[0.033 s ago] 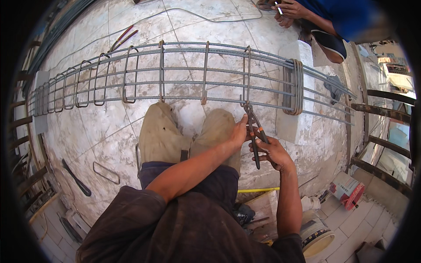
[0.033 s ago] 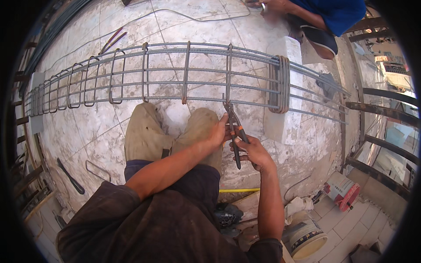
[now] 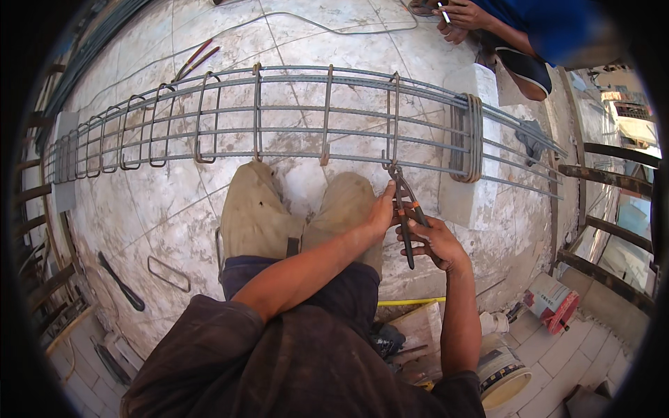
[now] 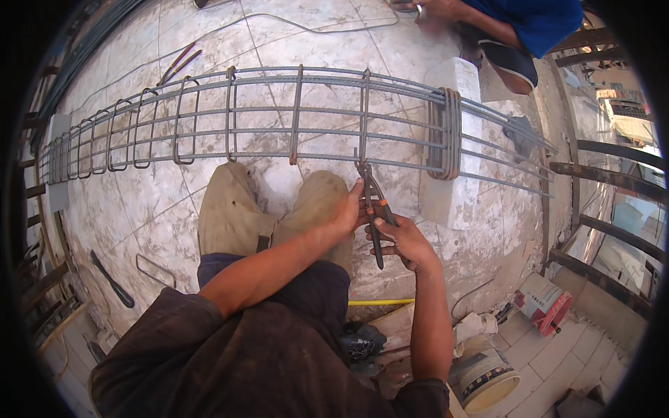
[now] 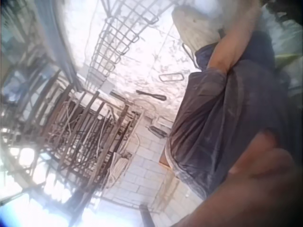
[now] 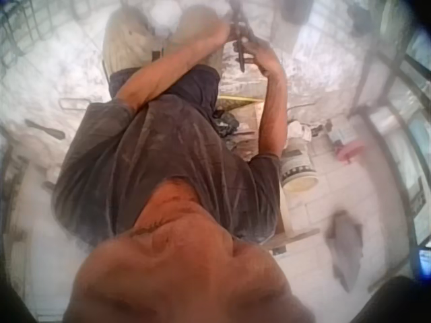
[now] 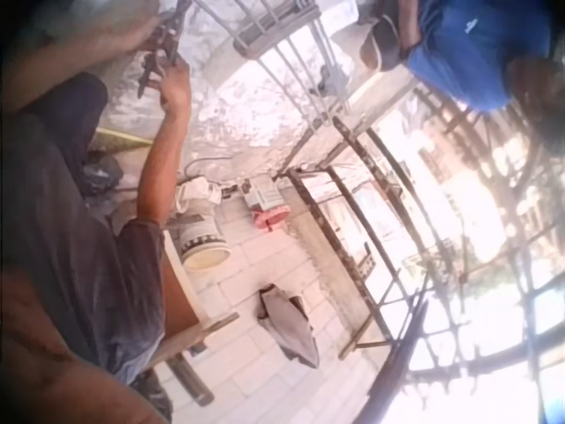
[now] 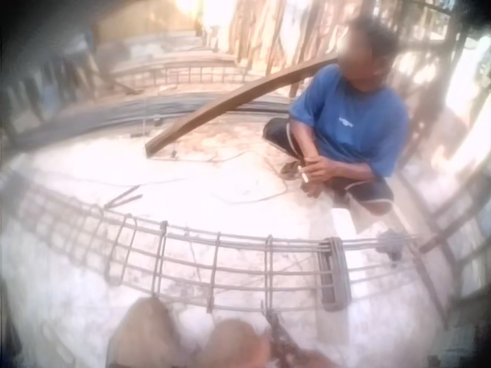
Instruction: The person assembles a rebar cage by positioning metal stirrups along longitudinal bars, wrapping wire around the junctions, and twisting the wire with pliers to secure the structure.
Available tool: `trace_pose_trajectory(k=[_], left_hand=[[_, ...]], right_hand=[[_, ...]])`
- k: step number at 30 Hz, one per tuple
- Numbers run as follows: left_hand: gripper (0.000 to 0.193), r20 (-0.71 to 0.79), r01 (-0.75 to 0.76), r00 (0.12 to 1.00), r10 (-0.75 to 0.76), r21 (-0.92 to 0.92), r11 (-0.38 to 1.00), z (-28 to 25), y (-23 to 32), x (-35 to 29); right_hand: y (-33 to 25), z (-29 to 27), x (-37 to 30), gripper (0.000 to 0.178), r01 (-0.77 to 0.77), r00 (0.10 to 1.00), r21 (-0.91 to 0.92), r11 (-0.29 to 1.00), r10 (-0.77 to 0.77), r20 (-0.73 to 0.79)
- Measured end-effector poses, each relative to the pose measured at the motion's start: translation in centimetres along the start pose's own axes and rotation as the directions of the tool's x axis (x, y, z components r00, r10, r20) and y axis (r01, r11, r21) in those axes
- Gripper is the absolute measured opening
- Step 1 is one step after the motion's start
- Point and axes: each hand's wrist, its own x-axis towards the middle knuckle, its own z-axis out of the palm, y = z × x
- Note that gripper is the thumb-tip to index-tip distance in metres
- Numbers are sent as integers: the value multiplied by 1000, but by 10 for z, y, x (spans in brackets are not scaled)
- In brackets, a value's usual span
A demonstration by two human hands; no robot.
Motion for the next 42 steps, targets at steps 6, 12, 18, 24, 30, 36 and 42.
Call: trace_pose_trajectory(k=[6, 12, 18, 24, 30, 36, 42], left_hand=[[55, 91, -146, 987, 132, 164, 976, 17, 8, -16], [54, 121, -322, 947, 299, 292, 901, 11, -4, -3], [55, 108, -381, 924, 366, 274, 883, 6, -12, 5], [59, 109, -373, 927, 360, 388, 843, 8, -1, -6], [60, 5, -293, 952, 306, 293, 910, 16, -2, -10], [59, 8, -285, 957, 290, 219, 933, 15, -6, -7], [54, 36, -206, 979, 203, 183, 961, 13, -4, -7]], right_hand=[[-13, -14, 0, 47, -29, 996, 84, 996, 22, 89], [-33, -21, -5, 43, -80, 981, 112, 991, 58, 186], [-41, -12, -6, 42, -92, 984, 91, 992, 77, 164], [-48, -14, -6, 41, -112, 982, 73, 991, 99, 162], [-36, -5, -3, 37, -89, 988, 159, 983, 67, 140], [-19, -3, 7, 31, -66, 995, 52, 996, 62, 78], [19, 6, 22, 32, 2, 1000, -63, 998, -2, -4]])
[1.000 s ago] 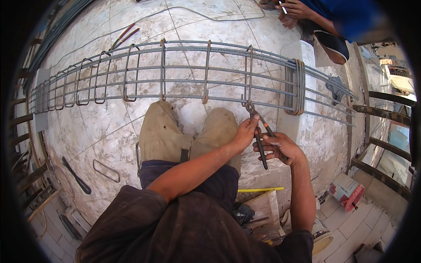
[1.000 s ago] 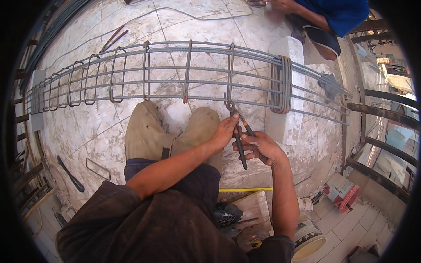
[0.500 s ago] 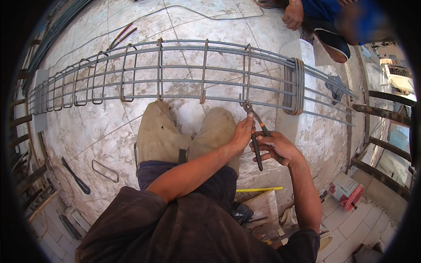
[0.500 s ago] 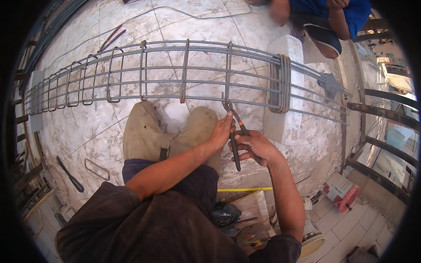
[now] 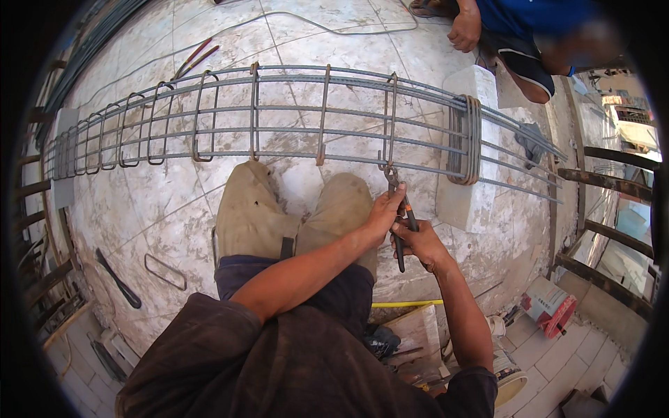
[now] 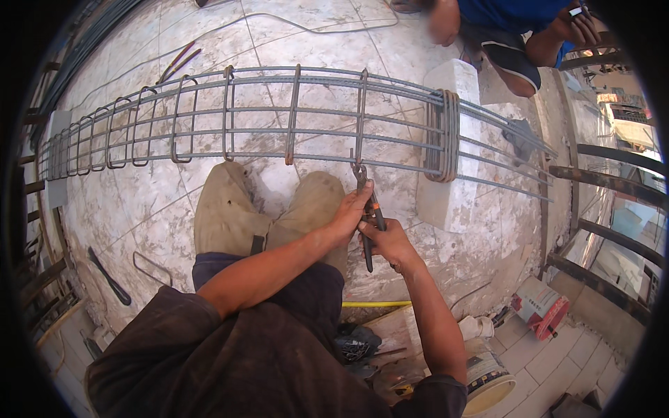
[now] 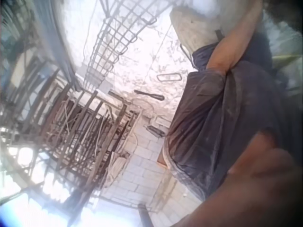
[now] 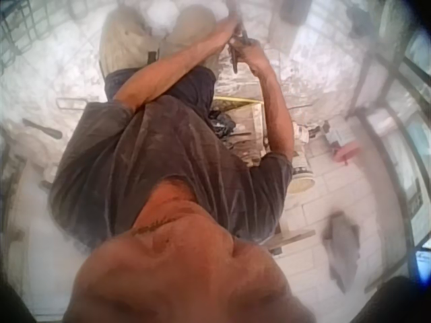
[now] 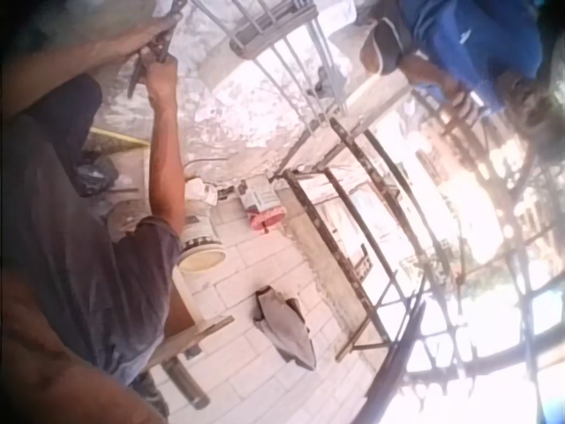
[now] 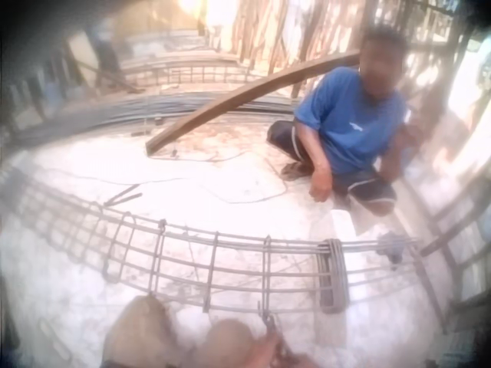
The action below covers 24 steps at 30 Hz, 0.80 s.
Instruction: The person assembles a rebar cage by positioning metal stirrups along longitudinal bars, wrapping wire around the junctions, and twisting the wire with pliers to secure the structure.
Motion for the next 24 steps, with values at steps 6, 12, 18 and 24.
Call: trace_pose_trajectory(k=[6, 12, 18, 24], left_hand=[[47, 10, 76, 997, -76, -19, 997, 2, 10, -6], [43, 115, 279, 957, -266, -121, 953, 10, 34, -1], [42, 326, 454, 871, -367, -253, 854, 5, 26, 18], [37, 122, 325, 946, -302, -288, 901, 14, 21, 22]], right_hand=[[16, 7, 8, 28, 73, 993, -7, 997, -73, -95], [8, -1, 2, 29, 47, 999, 91, 995, -47, 4], [13, -4, 2, 30, -11, 998, 242, 970, -3, 57], [0, 46, -43, 78, -29, 849, -758, 651, -385, -363]])
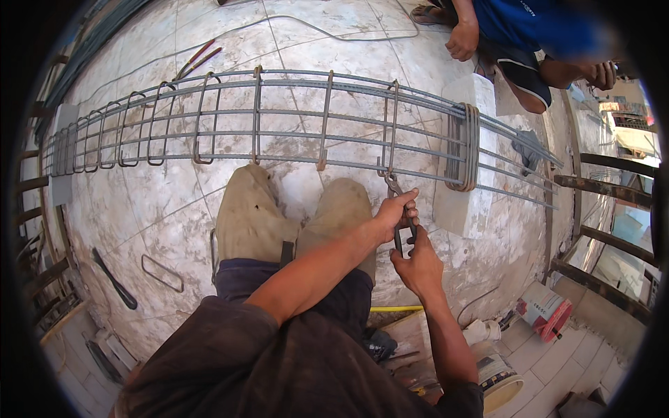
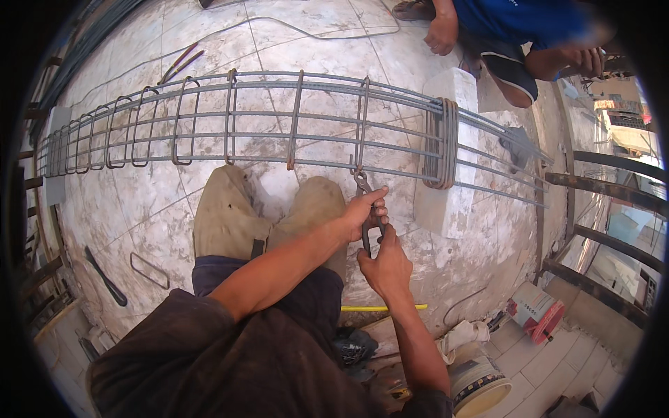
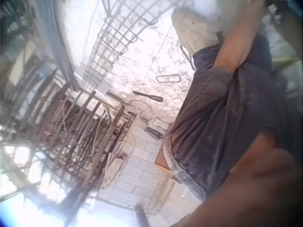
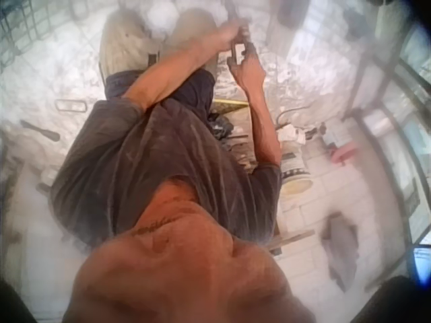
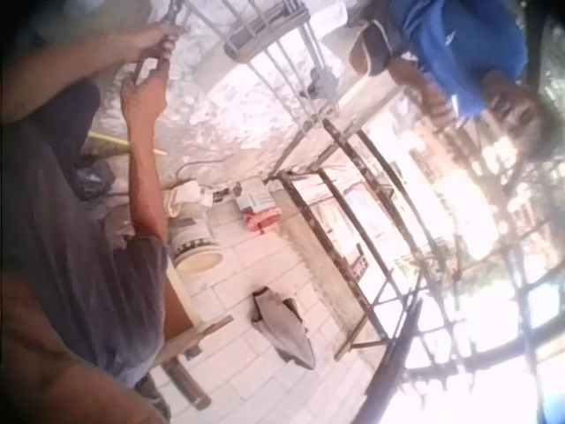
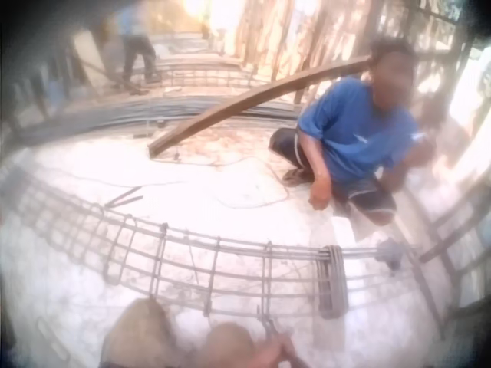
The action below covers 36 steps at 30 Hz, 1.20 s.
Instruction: The person assembles a rebar cage by positioning metal stirrups along longitudinal bars, wrapping wire around the junctions, and twisting the wire with pliers to secure the structure.
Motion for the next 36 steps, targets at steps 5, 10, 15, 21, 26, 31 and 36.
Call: trace_pose_trajectory(k=[5, 10, 15, 21, 26, 31, 36], left_hand=[[26, -63, -33, 997, 32, -16, 999, 12, -7, 0], [30, -126, -108, 987, 102, -41, 993, 12, -15, 7], [28, -183, -133, 976, 117, -77, 988, 17, -12, 0], [35, -307, -51, 937, 168, 354, 934, 6, -1, -37], [45, 104, -442, 855, 508, 659, 608, -62, 6, -88], [30, 82, -531, 780, 620, 611, 587, -110, 78, -194], [27, -128, -569, 424, 897, 732, 373, -246, 129, -259]], right_hand=[[-3, 43, -10, 76, -6, 900, -401, 916, -170, -402], [3, 47, 1, 54, -120, 947, -254, 960, 34, -318], [1, 39, 0, 46, -91, 953, -194, 977, 29, -301], [2, 30, 2, 40, -122, 974, -42, 992, 111, -195], [7, 21, 3, 44, -163, 978, 59, 985, 169, -121], [24, 29, 18, 48, -128, 985, 141, 982, 142, -100], [34, 40, 19, 42, 14, 986, 121, 993, 7, -168]])
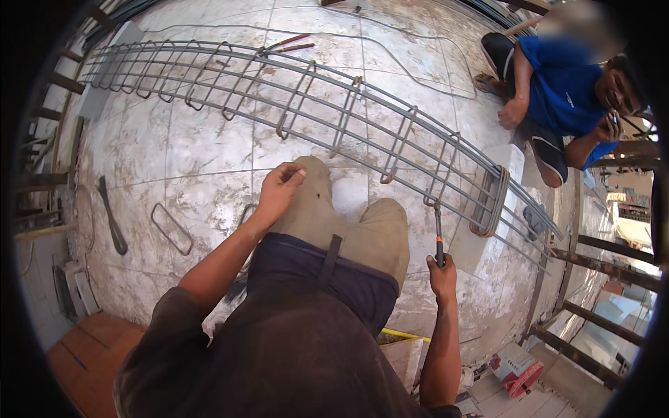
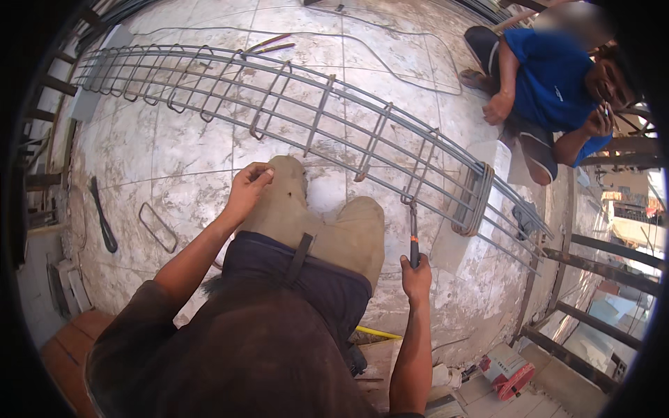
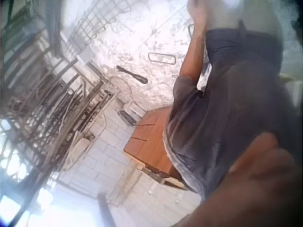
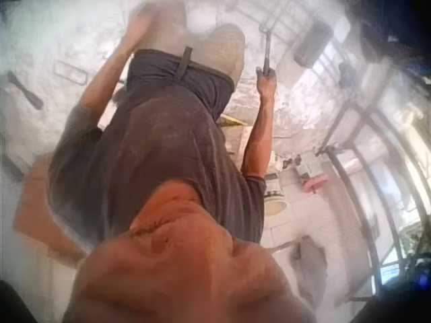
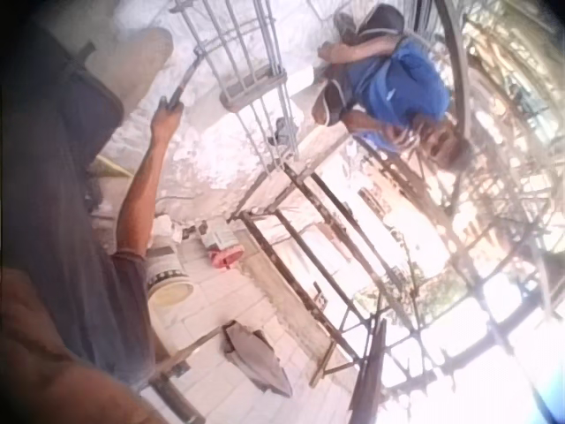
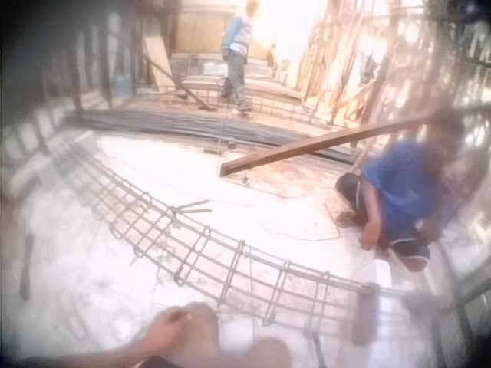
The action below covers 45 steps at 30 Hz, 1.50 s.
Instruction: The person assembles a rebar cage by positioning metal stirrups along longitudinal bars, wrapping wire around the junctions, and twisting the wire with pliers to secure the structure.
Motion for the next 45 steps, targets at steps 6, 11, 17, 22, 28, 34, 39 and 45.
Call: trace_pose_trajectory(k=[6, 11, 17, 22, 28, 34, 39, 45], left_hand=[[30, -641, 257, 767, 29, 348, 902, -229, -78, -59], [39, -851, 633, 523, -49, 350, 690, -299, -165, -167], [46, -853, 838, 343, -393, 89, 538, -274, -229, -234], [44, -859, 792, 367, -357, 87, 604, -278, -234, -198], [37, -962, 801, 205, -182, 58, 596, -306, -218, -262], [45, -80, 139, 990, -119, 726, 673, -169, -213, -281], [44, -165, 228, 973, -160, 782, 580, -142, -220, -255], [35, 33, 132, 954, -298, 845, 518, -163, -223, -242]], right_hand=[[-5, -21, -32, 62, -368, 858, 535, 760, 56, 510], [19, -6, -57, 68, -390, 848, 494, 777, 95, 521], [158, 82, -39, 62, -394, 885, 282, 875, 278, 373], [125, 114, -64, 61, -460, 878, 306, 834, 375, 298], [115, 84, -68, 61, -486, 851, 134, 864, 432, 297], [99, 69, -78, 61, -524, 834, 76, 849, 492, 249], [102, 67, -79, 62, -520, 837, 66, 852, 493, 236], [127, 87, -82, 63, -505, 847, 135, 852, 460, 265]])
